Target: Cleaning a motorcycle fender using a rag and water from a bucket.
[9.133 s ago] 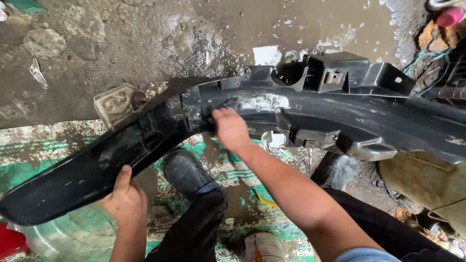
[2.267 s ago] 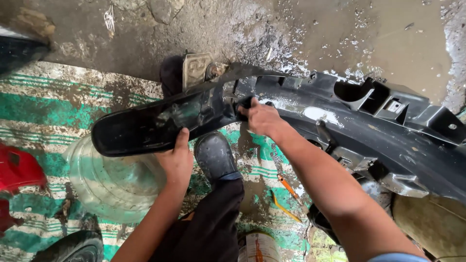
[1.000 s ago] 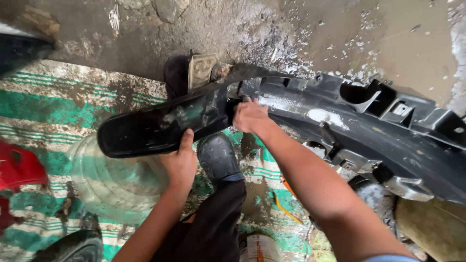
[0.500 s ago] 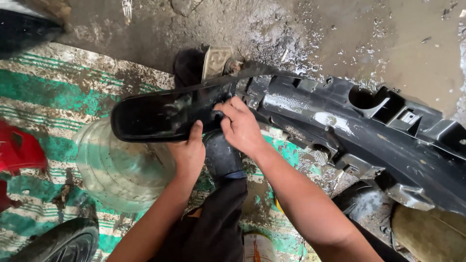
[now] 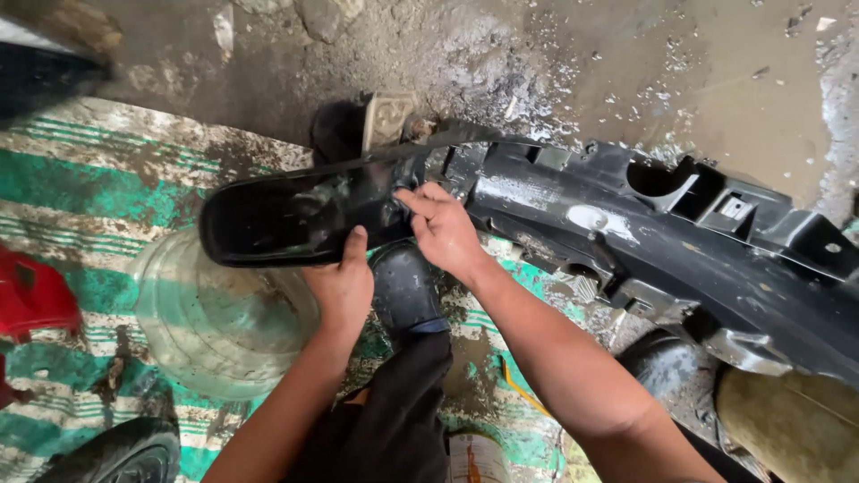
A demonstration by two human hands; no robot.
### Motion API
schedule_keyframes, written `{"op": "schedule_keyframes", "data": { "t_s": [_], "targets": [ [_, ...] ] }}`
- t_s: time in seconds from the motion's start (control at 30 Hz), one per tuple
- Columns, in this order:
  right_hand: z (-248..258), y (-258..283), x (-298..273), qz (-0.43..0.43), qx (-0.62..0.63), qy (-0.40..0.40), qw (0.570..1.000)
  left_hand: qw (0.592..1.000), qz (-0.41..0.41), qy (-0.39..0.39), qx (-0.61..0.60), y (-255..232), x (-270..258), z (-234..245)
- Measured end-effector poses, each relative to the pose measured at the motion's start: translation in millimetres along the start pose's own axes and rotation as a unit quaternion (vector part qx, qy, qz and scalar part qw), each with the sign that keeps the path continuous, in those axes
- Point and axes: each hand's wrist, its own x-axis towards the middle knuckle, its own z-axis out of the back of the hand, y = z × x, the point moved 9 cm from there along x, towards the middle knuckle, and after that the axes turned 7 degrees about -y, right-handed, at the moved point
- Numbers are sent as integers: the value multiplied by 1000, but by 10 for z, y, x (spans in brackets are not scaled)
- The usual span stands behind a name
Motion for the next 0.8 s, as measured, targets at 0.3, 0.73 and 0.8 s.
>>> {"op": "schedule_keyframes", "data": {
  "t_s": [0.3,0.73,0.8],
  "targets": [
    [-170,-150,67,-49,-114,76,989,1000,5,-13,-19,40,-52,64],
    [37,-100,-73,46,-77,-31,996,998,26,-9,-49,20,-17,37],
    [-21,-70,-63,53,-41,-29,997,998,32,-13,-61,72,-25,67]
  ]
}}
